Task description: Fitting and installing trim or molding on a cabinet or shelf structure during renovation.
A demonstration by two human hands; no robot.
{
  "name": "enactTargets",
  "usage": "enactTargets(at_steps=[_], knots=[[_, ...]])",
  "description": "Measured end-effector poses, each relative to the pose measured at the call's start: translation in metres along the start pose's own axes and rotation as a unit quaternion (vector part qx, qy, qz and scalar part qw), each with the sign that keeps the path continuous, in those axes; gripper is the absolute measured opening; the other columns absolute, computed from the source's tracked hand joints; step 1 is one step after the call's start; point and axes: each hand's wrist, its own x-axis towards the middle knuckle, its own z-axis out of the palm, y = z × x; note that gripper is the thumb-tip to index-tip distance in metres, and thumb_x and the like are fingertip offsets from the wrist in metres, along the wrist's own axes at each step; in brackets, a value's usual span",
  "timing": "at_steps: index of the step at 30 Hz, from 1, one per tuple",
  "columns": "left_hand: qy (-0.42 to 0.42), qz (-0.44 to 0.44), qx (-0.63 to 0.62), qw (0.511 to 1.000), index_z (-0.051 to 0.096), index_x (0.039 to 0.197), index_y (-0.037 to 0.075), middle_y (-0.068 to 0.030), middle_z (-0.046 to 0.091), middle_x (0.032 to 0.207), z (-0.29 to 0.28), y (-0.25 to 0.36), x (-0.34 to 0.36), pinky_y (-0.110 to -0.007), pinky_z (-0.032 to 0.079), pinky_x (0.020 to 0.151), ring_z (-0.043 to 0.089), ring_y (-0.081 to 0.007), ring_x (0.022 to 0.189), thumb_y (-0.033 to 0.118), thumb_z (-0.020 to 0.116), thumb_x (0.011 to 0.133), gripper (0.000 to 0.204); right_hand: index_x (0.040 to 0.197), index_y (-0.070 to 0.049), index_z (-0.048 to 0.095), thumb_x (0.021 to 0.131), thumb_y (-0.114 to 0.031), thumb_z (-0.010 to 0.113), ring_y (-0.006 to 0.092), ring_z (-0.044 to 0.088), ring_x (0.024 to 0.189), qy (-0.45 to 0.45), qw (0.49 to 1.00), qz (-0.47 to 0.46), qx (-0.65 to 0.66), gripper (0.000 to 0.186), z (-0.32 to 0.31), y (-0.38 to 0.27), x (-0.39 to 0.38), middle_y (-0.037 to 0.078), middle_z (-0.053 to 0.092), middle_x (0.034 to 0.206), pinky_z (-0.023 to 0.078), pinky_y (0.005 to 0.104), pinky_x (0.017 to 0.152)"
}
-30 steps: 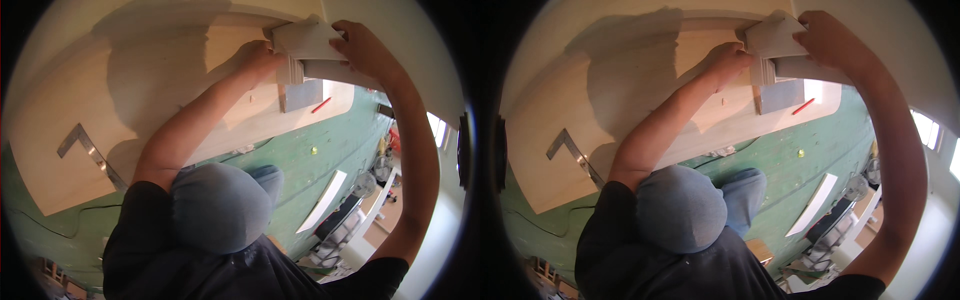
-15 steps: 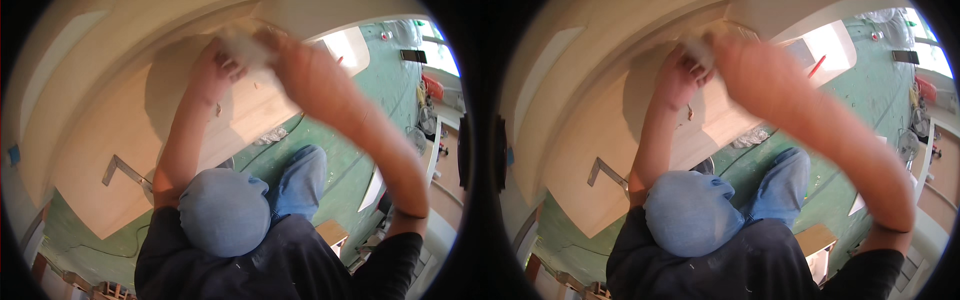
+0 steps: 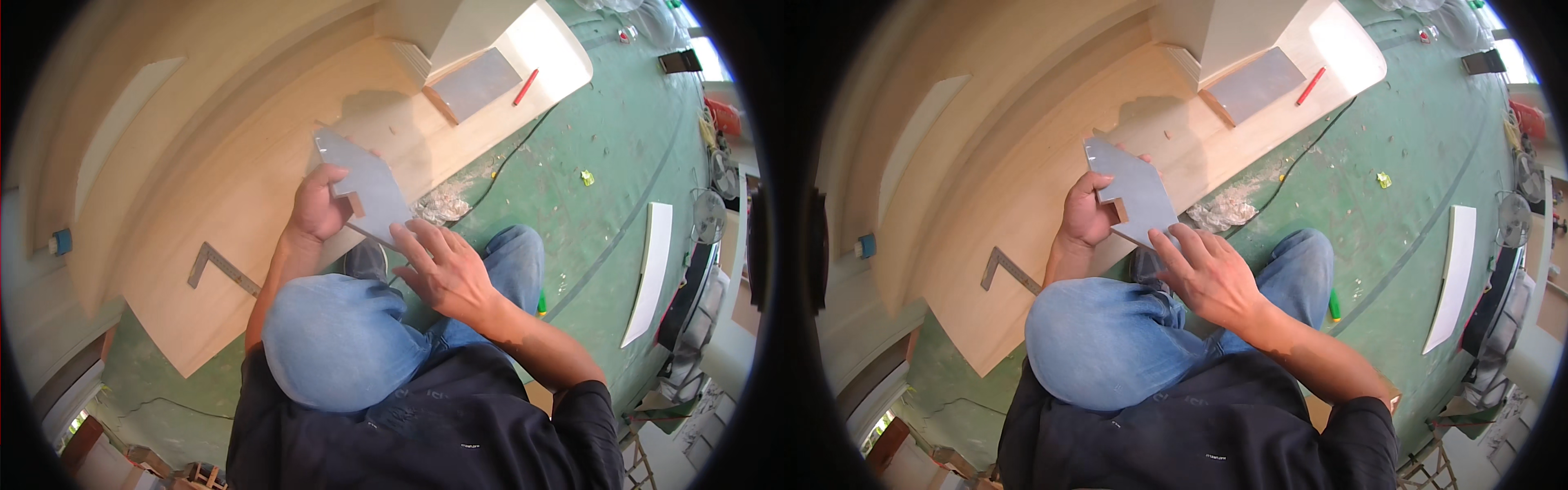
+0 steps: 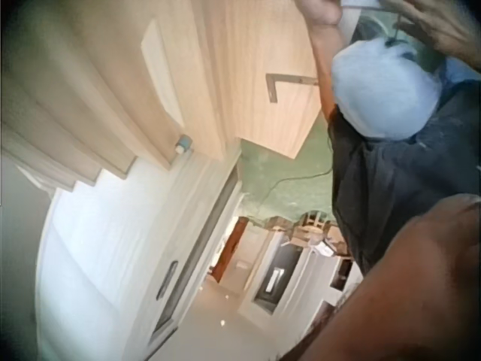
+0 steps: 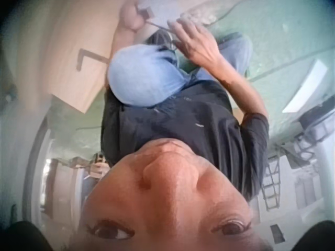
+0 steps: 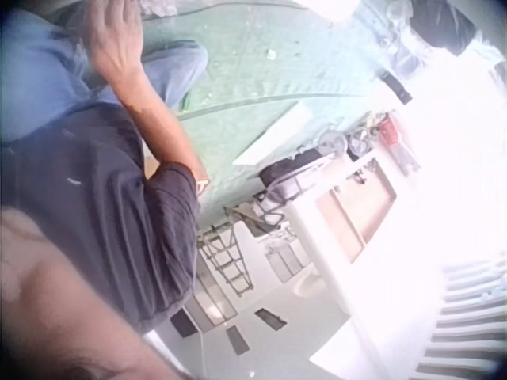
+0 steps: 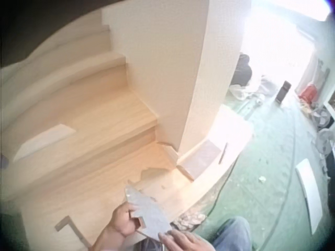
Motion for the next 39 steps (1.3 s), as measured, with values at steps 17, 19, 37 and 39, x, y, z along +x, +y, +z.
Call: enactTargets(at_steps=[17, 19, 37, 39], knots=[[0.25, 0.193, 0.752, 0.578, 0.043, 0.148, -0.003, -0.026, 0.063, 0.126, -0.068, 0.045, 0.027, -0.047, 0.052, 0.1, 0.063, -0.0367, 0.115, 0.016, 0.066, 0.093, 0.062, 0.141, -0.002, 0.057, 0.099, -0.033, 0.065, 0.044, 0.051, 0.134, 0.018, 0.866, 0.488, -0.111, 0.053, 0.042, 0.221, -0.197, 0.029, 0.051, 0.147, 0.043, 0.0484, 0.112], [0.256, 0.153, 0.879, 0.371, 0.041, 0.15, -0.006, -0.0334, 0.053, 0.14, -0.018, 0.041, 0.04, -0.049, 0.04, 0.113, 0.053, -0.0444, 0.13, 0.023, 0.069, 0.092, 0.071, 0.138, -0.002, 0.059, 0.1, -0.036, 0.062, 0.043, 0.054, 0.132, -0.01, 0.833, 0.547, -0.076, 0.051, 0.042, 0.229, -0.203, 0.027, 0.054, 0.145, 0.044, 0.0469, 0.111], [0.097, 0.28, 0.704, 0.645, 0.008, 0.158, -0.015, -0.0339, 0.047, 0.14, 0.051, 0.002, 0.212, -0.044, 0.053, 0.103, 0.055, -0.0421, 0.13, 0.05, 0.079, 0.089, 0.119, 0.116, 0.002, 0.071, 0.098, -0.023, 0.059, 0.0405, 0.063, 0.117, -0.043, 0.869, 0.489, -0.054, 0.033, 0.04, 0.245, -0.174, 0.023, 0.067, 0.125, 0.049, 0.0444, 0.102], [0.071, 0.257, 0.656, 0.706, 0.007, 0.157, -0.016, -0.0356, 0.044, 0.143, 0.053, 0.008, 0.213, -0.046, 0.05, 0.106, 0.049, -0.0442, 0.136, 0.053, 0.079, 0.088, 0.121, 0.116, 0.003, 0.07, 0.099, -0.022, 0.059, 0.0407, 0.063, 0.114, -0.042, 0.866, 0.497, -0.041, 0.033, 0.037, 0.248, -0.176, 0.023, 0.067, 0.122, 0.049, 0.0439, 0.101]])
